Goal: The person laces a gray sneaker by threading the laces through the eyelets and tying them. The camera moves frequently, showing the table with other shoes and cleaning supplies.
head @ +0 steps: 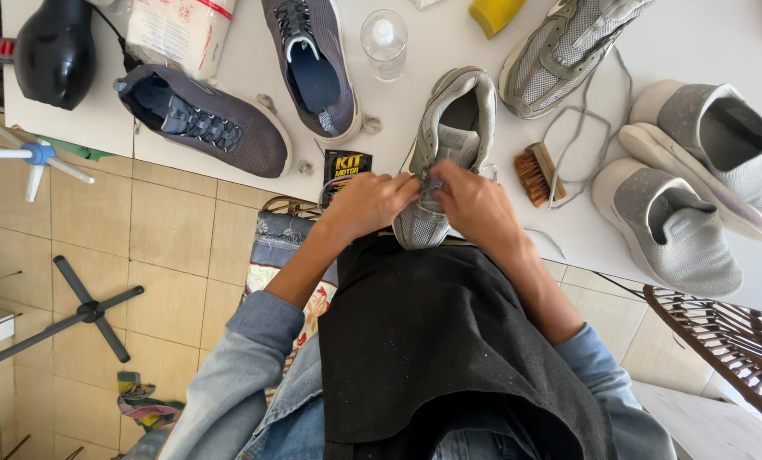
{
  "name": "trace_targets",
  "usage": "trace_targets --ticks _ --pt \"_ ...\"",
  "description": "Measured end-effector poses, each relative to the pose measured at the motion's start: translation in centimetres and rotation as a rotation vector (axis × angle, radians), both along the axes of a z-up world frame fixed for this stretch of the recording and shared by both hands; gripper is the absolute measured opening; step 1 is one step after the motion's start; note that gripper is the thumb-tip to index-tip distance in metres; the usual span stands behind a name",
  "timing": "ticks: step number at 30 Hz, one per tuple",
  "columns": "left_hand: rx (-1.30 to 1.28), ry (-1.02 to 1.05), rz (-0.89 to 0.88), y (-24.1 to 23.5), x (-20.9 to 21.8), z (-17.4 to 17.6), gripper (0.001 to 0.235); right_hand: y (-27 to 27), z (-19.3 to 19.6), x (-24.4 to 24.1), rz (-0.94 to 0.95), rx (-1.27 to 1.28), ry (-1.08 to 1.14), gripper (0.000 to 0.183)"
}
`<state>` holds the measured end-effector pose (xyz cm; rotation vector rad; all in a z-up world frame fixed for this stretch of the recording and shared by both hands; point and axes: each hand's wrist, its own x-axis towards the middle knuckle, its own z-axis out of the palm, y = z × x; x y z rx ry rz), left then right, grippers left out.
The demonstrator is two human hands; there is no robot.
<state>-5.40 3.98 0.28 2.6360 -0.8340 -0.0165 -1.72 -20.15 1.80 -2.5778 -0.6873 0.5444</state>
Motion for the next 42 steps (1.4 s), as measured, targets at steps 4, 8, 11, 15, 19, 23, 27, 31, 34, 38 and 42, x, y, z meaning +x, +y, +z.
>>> trace_targets --ticks 4,8,11,15,19,23,27,31,34,38,42 --pt "-0.746 0.675 0.010 1.0 0.5 -2.0 0.027 -0.7 2.4 0.7 -0.024 0.219 0.155 0.011" --pt "-1.024 1.011 0.107 1.7 1.1 -1.6 0.033 -0.9 4.1 0.9 -0.036 0.432 0.226 0.011" --pt "-0.765 0.916 0.143 0.8 1.7 1.2 0.030 -3.0 3.4 0.0 -0.096 0.650 0.117 0.021" --pt "-0.484 0.580 0.191 0.5 0.7 2.0 0.023 -4.3 2.6 -1.8 -0.245 0.638 -0.090 0.020" --pt "-0.409 0.474 0.150 0.3 0.2 1.5 0.017 -5.2 0.3 -2.6 -0.148 0.401 -0.137 0.028" --pt "-0.494 0.562 0.162 0.6 0.3 0.9 0.018 -5.5 -0.2 -1.8 -0.114 0.436 -0.047 0.010" --pt "-0.597 0.748 0.194 1.1 1.2 0.3 0.022 -5.4 1.2 -1.6 -0.094 0.437 0.087 0.022" --pt "-0.628 0.785 0.203 1.2 1.2 0.8 0.022 -5.7 -1.8 -1.7 -0.024 0.450 -0.082 0.014" --pt "-0.687 0.827 0.236 1.0 1.1 -0.8 0.023 -6.1 -2.9 -1.9 0.038 0.351 -0.186 0.017" --pt "-0.661 0.867 0.264 1.1 1.1 2.7 0.024 -6.0 0.2 -2.3 0.095 0.224 -0.103 0.017" --pt "-0.010 0.681 0.169 1.6 -0.1 6.9 0.009 -6.8 6.4 -3.2 0.107 0.020 -0.012 0.017"
